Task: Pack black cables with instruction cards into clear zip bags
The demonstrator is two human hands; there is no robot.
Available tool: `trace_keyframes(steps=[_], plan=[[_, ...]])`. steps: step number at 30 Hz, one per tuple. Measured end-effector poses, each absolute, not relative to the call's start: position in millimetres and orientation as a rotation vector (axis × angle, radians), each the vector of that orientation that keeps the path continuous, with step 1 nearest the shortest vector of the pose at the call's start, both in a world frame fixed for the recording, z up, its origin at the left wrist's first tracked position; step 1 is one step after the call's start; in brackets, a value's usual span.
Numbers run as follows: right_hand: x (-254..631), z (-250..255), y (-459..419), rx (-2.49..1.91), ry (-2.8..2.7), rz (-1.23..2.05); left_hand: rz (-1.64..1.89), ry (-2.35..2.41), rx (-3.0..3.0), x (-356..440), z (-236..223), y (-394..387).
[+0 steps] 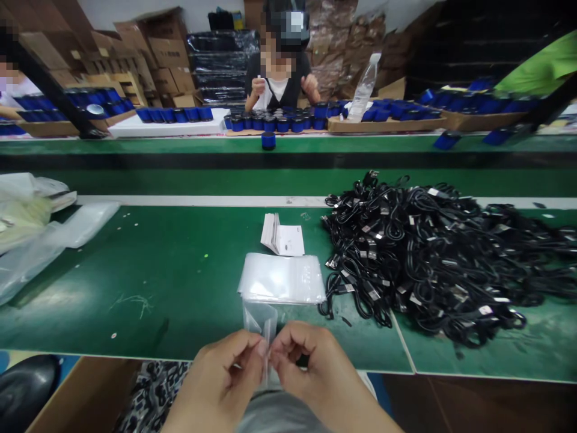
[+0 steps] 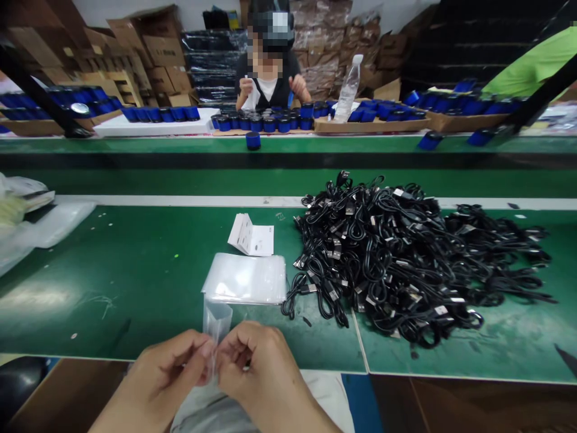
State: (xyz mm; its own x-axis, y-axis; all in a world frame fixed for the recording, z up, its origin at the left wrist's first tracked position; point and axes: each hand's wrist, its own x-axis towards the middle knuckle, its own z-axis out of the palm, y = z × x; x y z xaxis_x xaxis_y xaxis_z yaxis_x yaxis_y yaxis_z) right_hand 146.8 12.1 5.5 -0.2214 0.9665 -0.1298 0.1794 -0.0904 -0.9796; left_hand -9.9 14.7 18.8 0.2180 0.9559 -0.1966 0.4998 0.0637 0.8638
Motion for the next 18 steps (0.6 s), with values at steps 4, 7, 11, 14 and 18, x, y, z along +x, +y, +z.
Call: trace_keyframes(steps=[4,7,11,14,18], plan=[[150.1,4.5,7.7,-1.343,-1.579,1.177,0.550,1.371,1.638,-12.7,14.3,17.3],[151.7,4.0,0.8,-1.325,-1.708,0.998,0.505,1.344,1.646,-11.5,12.7,20.4],[150.6,3.9,-6.1,-1.265,-1.754,0.982,0.573,1.296,1.748,-6.7,11.2,21.8],[150.4,5.3,-4.6,-1.287,-1.726,0.986,0.646,1.286,1.857,-4.5,9.3,19.4],[152.3,6.0,0.8,-1.352,-1.724,1.020,0.676,1.277,1.963,-5.0,7.7,16.0]])
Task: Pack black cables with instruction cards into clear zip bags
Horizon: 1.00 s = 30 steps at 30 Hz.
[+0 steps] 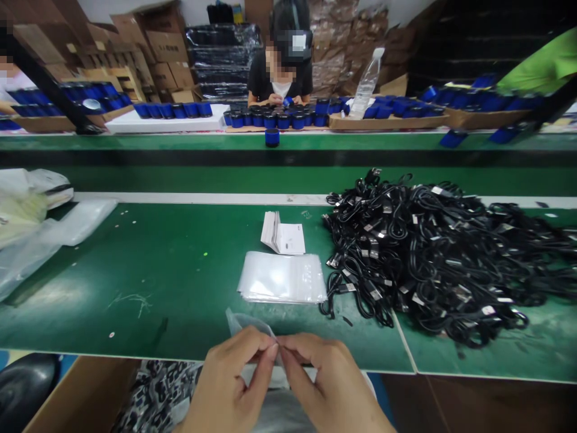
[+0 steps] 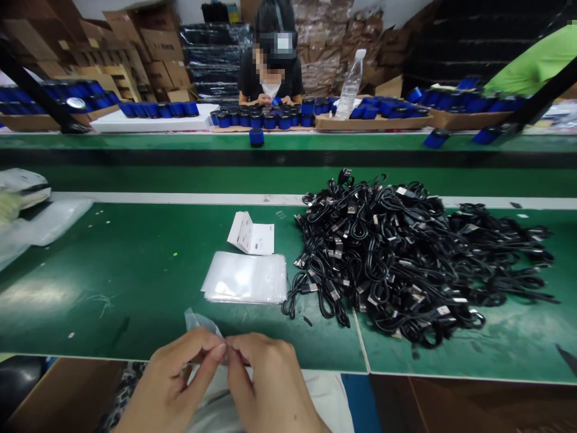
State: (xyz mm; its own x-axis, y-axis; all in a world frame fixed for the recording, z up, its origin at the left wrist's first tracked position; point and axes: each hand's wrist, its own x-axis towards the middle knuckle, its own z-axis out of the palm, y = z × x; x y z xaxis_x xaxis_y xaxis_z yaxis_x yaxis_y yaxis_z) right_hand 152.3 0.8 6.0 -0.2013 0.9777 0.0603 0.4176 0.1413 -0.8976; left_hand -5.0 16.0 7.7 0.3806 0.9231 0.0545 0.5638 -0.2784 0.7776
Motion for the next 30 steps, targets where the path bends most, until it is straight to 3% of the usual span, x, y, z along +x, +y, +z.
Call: trace_keyframes(steps=[4,10,15,20,23,30], plan=[[150.2,2.7,0.9,-1.406,-1.744,0.978,0.644,1.349,2.076,-6.9,7.5,14.9],[136.2,-7.1,-1.9,-1.357,-1.805,0.617,0.568,1.441,2.139,-9.5,1.9,11.1],[135.9,-4.7,6.8,-1.482,-1.843,0.364,0.704,1.480,2.155,-14.6,-1.7,8.1],[156.0,27.1,51.6,-1.623,-1.835,0.793,0.721,1.560,2.037,-21.4,0.4,13.0],[166.3,41.7,103.2,-1.722,-1.542,0.913,0.693,1.582,1.980,-22.3,1.4,15.6],[168.2,32.5,175.1,-1.744,-1.386,1.312,0.734,1.603,1.936,-18.4,0.3,13.9]])
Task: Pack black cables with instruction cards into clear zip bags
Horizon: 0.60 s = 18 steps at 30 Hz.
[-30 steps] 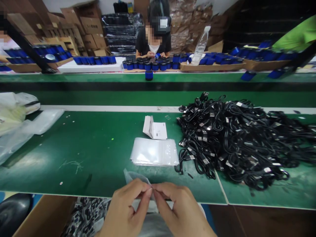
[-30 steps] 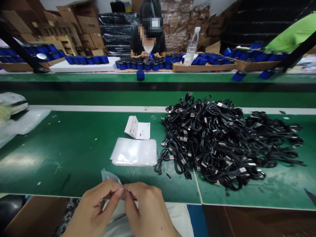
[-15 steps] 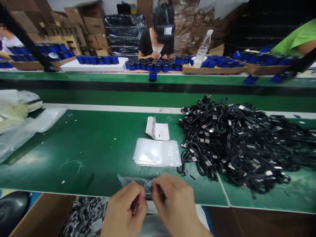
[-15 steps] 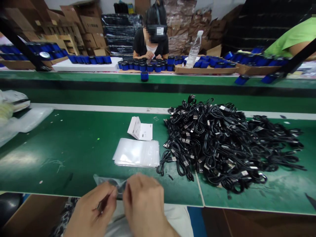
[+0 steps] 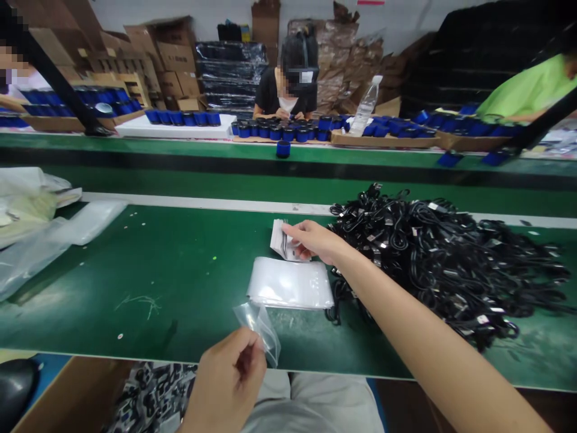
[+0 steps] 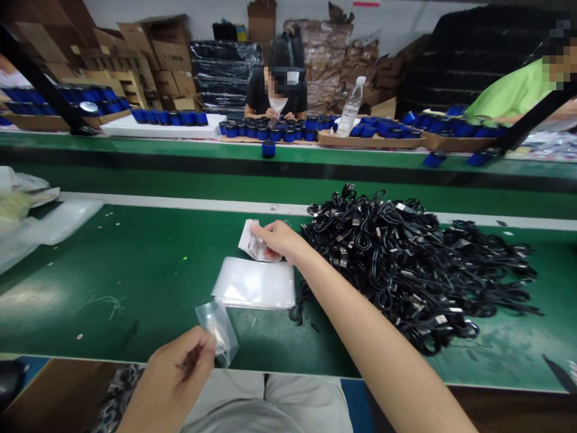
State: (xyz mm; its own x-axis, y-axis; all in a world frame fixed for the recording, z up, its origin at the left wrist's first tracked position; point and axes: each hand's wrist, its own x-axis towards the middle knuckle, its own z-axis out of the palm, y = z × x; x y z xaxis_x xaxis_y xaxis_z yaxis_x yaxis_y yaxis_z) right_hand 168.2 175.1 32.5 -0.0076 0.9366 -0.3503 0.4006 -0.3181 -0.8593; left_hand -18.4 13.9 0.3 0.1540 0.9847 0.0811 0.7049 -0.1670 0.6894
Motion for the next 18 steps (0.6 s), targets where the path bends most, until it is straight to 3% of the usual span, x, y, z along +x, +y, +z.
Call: trace_keyframes(steps=[5,10,14,18], plan=[[173.2,28.7,174.7,-1.762,-1.362,1.368,0.665,1.582,1.895,-27.1,-1.8,18.0],[187.0,50.0,135.1,-1.704,-1.444,1.118,0.739,1.630,1.541,-30.2,5.5,21.8],[180.3,67.6,67.1,-1.452,-1.950,1.088,0.867,1.633,1.331,-30.5,8.9,26.9],[155.9,57.8,27.1,-1.291,-2.191,1.047,0.915,1.663,1.577,-30.8,4.5,31.2]])
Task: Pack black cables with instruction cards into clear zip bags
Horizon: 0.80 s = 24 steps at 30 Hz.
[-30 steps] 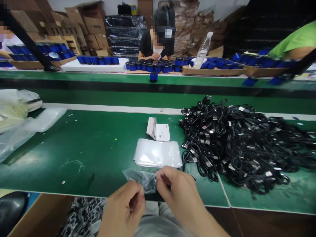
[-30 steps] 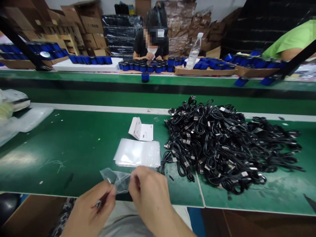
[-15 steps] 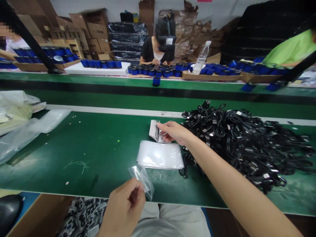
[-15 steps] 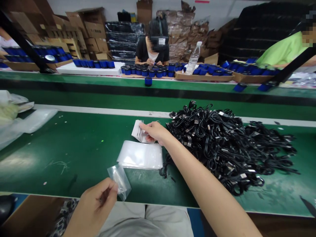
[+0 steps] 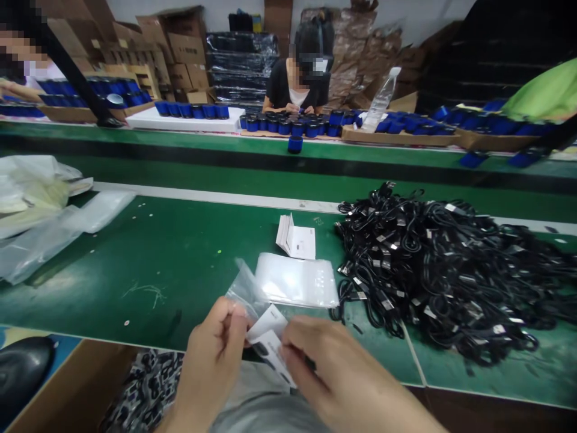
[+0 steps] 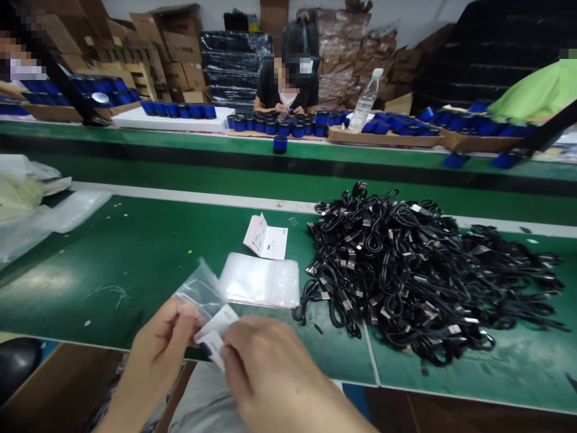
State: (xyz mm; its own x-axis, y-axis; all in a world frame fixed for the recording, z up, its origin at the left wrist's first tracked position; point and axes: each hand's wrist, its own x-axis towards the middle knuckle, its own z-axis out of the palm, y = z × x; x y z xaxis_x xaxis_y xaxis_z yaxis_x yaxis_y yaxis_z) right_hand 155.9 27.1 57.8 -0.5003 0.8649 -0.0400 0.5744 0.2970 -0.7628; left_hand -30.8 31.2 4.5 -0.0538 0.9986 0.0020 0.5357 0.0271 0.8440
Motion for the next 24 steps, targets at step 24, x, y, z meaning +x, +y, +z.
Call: trace_keyframes(steps=[24], plan=[[139.7,-4.3,-7.3,-1.280,-2.013,0.130,0.986,1.638,2.245,-12.8,13.7,20.4]])
